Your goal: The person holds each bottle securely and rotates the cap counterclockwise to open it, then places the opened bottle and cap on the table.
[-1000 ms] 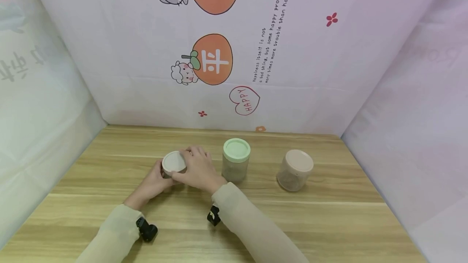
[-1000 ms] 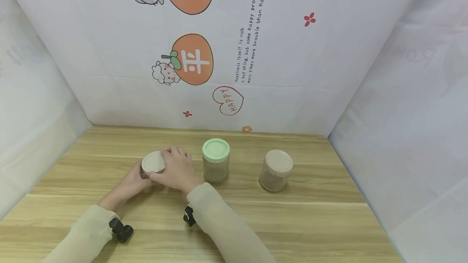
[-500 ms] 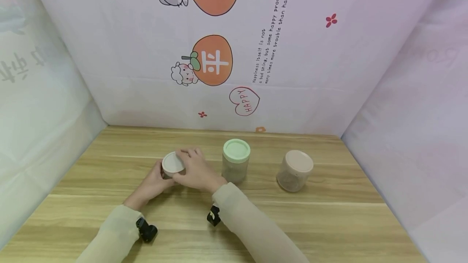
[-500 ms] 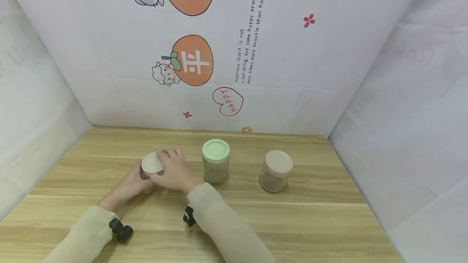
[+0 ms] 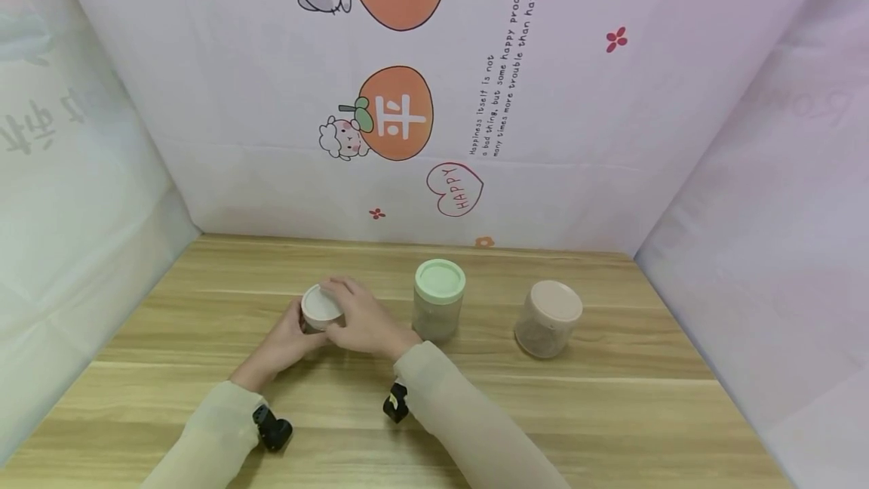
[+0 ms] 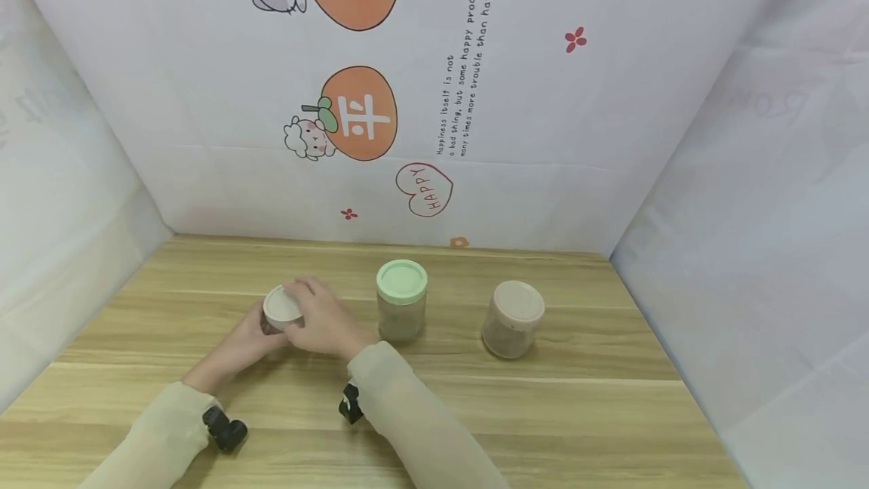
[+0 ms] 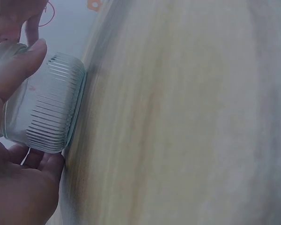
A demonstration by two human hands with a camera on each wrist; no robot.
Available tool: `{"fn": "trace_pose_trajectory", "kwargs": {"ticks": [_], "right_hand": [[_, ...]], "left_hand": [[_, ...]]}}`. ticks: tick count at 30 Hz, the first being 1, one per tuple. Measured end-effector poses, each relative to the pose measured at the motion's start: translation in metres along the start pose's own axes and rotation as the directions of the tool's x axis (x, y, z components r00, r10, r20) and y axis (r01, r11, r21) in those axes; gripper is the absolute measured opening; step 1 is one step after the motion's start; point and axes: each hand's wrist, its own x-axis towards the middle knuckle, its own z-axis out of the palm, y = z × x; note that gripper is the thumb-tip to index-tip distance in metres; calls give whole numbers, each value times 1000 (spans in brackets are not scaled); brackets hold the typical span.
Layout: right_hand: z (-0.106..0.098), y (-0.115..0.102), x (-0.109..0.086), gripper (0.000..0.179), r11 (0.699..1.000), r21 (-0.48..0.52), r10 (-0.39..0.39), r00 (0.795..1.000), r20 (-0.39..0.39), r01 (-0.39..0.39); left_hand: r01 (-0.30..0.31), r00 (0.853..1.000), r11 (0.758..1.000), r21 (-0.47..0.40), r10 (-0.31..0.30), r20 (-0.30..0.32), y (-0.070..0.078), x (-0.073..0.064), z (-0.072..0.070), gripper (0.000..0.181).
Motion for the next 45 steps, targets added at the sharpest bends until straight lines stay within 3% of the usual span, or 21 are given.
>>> {"fn": "trace_pose_trajectory", "kwargs": {"ticks": [6,14,18,27,36,45], "right_hand": [[4,-3,-2,67,998,-55,20,998,-53,-23],[9,-8,-1,82,962,-180,173,970,-172,-204],[12,-7,0,86,946,-203,214,957,-198,-253],[12,-8,-1,91,934,-241,207,949,-236,-264],[10,-9,-2,85,932,-263,201,960,-195,-249],[6,-9,-2,80,956,-203,187,973,-135,-212]], "left_hand": [[-13,1000,1000,7,13,9,0,-1,0,90],[18,1000,999,28,-18,-9,2,0,2,87],[36,999,999,26,-36,-20,4,0,3,88],[20,1000,1000,17,-20,-14,6,0,3,88],[14,1000,1000,-15,-14,-13,4,1,3,86],[10,1000,1000,3,-10,7,2,0,1,88]]}}
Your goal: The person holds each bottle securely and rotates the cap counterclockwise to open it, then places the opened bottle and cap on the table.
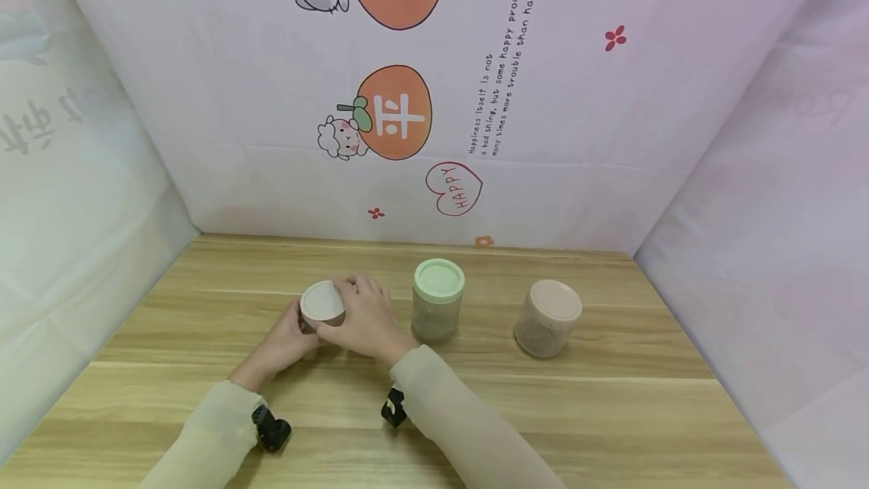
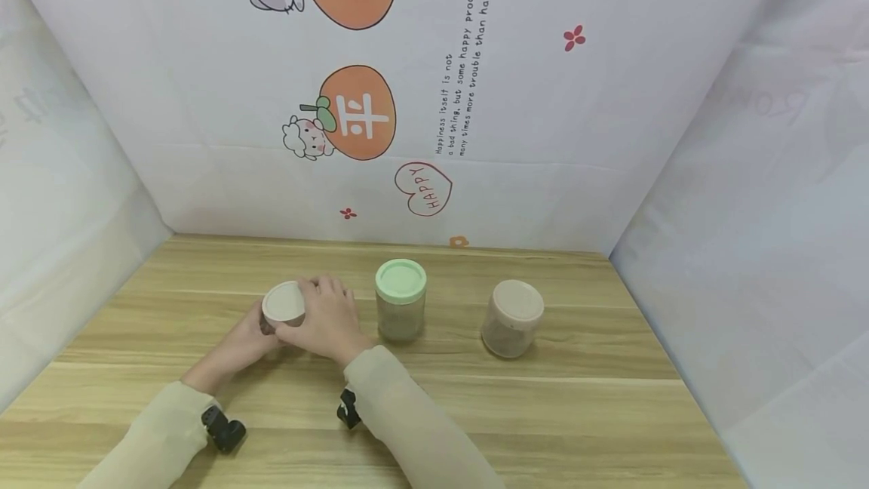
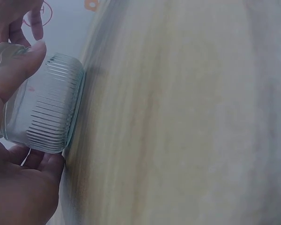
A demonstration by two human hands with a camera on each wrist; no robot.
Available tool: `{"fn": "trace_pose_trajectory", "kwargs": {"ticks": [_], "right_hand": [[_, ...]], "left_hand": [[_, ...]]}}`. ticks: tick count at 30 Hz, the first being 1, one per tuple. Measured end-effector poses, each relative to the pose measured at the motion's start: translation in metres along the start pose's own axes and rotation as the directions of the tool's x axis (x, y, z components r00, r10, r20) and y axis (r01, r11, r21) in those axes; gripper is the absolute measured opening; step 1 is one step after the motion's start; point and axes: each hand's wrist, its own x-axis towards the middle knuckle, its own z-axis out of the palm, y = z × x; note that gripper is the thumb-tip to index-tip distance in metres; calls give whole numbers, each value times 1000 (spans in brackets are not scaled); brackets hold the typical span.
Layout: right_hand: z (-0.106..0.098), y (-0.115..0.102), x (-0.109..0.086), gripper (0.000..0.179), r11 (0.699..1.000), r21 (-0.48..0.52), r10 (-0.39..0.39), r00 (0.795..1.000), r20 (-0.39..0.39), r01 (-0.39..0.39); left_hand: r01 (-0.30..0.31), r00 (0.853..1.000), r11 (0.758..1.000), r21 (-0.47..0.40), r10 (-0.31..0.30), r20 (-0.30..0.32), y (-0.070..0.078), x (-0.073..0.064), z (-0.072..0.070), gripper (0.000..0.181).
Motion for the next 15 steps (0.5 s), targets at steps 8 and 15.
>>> {"fn": "trace_pose_trajectory", "kwargs": {"ticks": [8,15], "right_hand": [[-1,2,1,81,999,28,-31,999,35,30],[-3,3,0,84,996,76,-55,997,51,51]], "left_hand": [[7,1000,1000,1,-7,1,-4,2,0,88],[-4,1000,1000,13,4,3,-5,2,-2,91]]}}
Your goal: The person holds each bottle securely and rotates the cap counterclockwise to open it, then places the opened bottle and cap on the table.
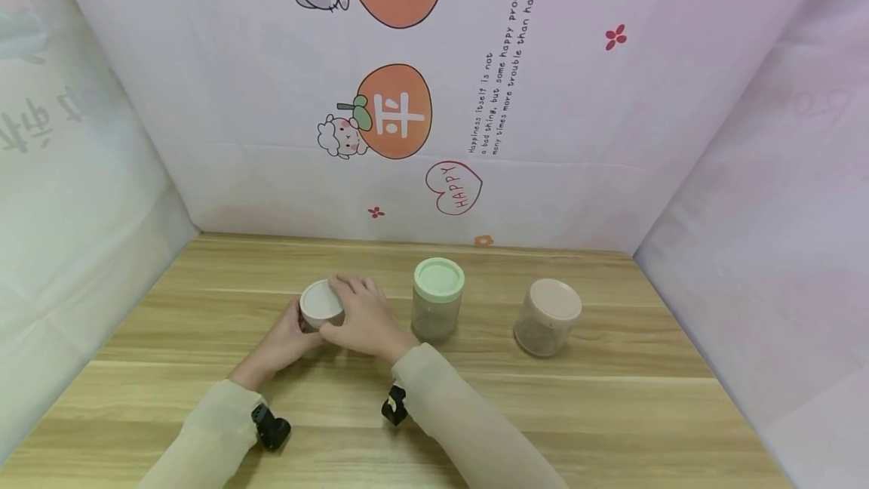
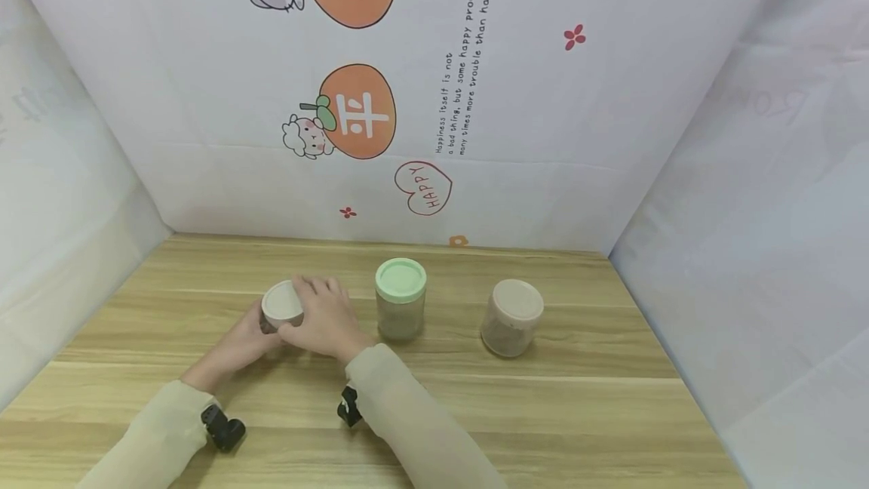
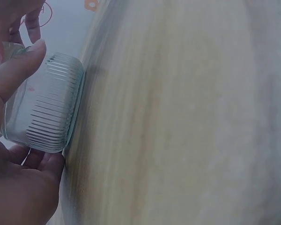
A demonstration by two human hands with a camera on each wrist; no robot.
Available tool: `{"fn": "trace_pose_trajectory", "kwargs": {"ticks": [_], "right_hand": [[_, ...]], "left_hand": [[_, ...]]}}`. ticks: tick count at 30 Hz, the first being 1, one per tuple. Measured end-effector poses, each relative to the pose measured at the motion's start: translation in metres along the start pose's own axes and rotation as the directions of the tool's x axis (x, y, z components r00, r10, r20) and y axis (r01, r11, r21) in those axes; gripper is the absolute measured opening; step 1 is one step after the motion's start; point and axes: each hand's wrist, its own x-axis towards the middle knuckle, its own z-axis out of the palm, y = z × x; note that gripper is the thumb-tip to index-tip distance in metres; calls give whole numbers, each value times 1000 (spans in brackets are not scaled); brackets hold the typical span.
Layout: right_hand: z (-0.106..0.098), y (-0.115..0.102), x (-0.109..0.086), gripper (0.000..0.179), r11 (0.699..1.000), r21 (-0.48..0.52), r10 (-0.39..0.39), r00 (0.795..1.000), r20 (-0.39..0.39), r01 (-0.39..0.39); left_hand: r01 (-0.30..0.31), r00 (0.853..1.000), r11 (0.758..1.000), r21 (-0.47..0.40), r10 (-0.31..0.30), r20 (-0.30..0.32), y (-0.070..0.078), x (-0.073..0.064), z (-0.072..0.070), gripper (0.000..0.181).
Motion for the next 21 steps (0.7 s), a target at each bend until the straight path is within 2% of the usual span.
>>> {"fn": "trace_pose_trajectory", "kwargs": {"ticks": [8,13,18,21], "right_hand": [[1,1,0,81,991,135,-16,1000,4,16],[-1,3,0,76,977,210,-53,998,27,46],[0,5,1,74,964,255,-85,995,42,72],[1,5,0,74,961,272,-72,997,40,59]], "left_hand": [[-17,1000,1000,-4,17,8,1,0,0,92],[-35,999,999,-18,35,4,2,0,0,93],[-36,999,999,-21,36,2,1,-1,0,94],[-44,999,999,-16,44,4,1,-1,0,92]]}}
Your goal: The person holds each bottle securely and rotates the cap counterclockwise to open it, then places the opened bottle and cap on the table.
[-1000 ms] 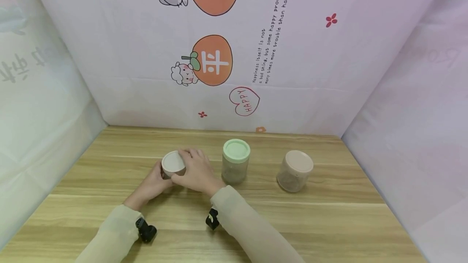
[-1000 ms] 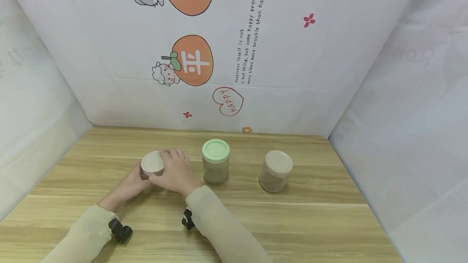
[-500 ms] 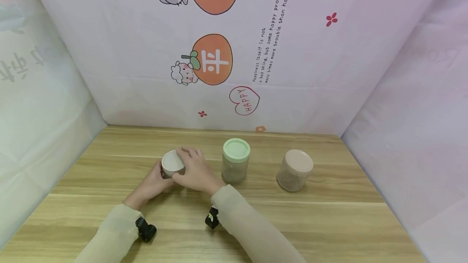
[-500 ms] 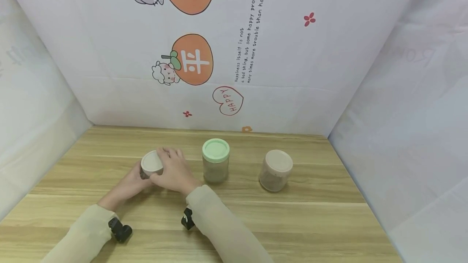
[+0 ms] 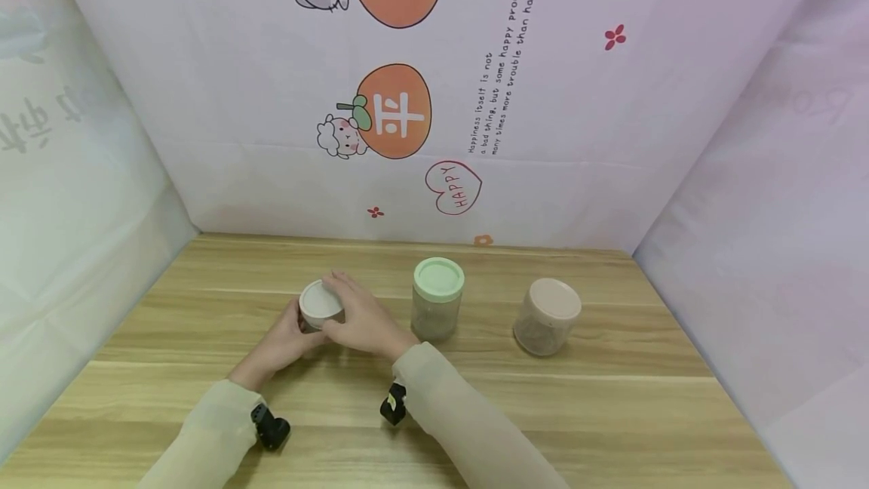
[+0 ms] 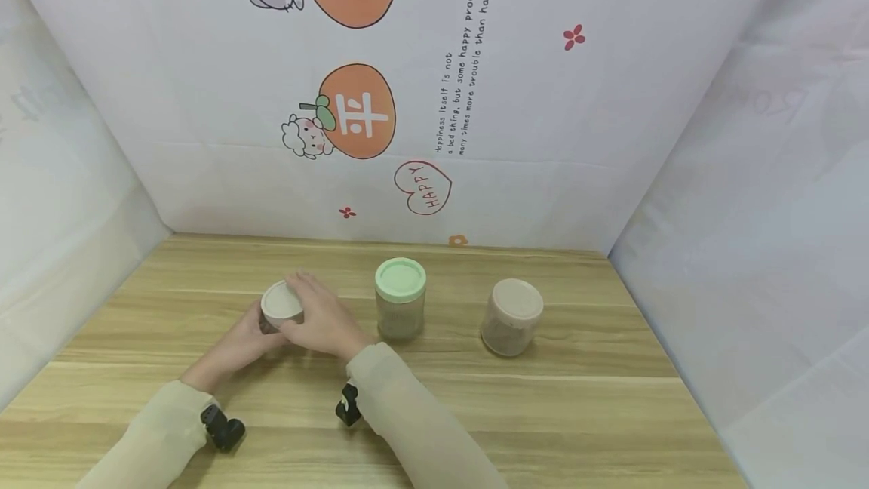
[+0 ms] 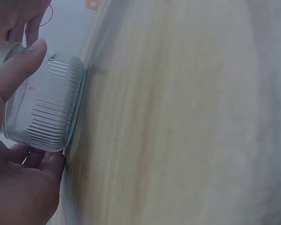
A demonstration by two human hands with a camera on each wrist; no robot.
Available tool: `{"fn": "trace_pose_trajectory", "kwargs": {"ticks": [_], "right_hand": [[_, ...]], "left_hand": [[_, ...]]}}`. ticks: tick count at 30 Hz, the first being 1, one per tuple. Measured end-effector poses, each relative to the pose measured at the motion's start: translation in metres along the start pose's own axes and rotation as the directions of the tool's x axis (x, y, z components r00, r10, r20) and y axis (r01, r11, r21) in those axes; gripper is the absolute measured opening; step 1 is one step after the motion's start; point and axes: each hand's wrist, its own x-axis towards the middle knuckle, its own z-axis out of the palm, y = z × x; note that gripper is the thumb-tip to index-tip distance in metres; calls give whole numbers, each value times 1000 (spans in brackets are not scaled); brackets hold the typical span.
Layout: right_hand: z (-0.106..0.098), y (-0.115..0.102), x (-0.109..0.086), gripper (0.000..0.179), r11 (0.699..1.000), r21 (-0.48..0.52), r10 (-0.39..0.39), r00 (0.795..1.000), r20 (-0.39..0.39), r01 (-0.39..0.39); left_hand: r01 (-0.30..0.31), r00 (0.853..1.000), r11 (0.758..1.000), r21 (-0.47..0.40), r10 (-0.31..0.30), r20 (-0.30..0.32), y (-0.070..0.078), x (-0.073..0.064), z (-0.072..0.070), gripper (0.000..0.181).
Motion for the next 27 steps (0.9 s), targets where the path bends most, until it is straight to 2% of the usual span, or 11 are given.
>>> {"fn": "trace_pose_trajectory", "kwargs": {"ticks": [6,9,12,18,27], "right_hand": [[7,-3,0,75,997,-59,40,993,-109,-47],[9,-5,1,77,990,-108,68,982,-175,-88],[9,-6,1,82,982,-131,104,972,-213,-133],[6,-4,0,84,972,-169,126,970,-207,-162],[6,-1,2,82,970,-213,81,982,-168,-117]], "left_hand": [[-44,999,999,-3,44,-1,2,0,2,86],[-40,999,999,-8,40,2,3,0,3,85],[-11,1000,1000,-13,11,-2,4,0,4,88],[16,1000,1000,-25,-17,-10,4,1,3,91],[-7,1000,1000,-26,7,-5,1,1,2,91]]}}
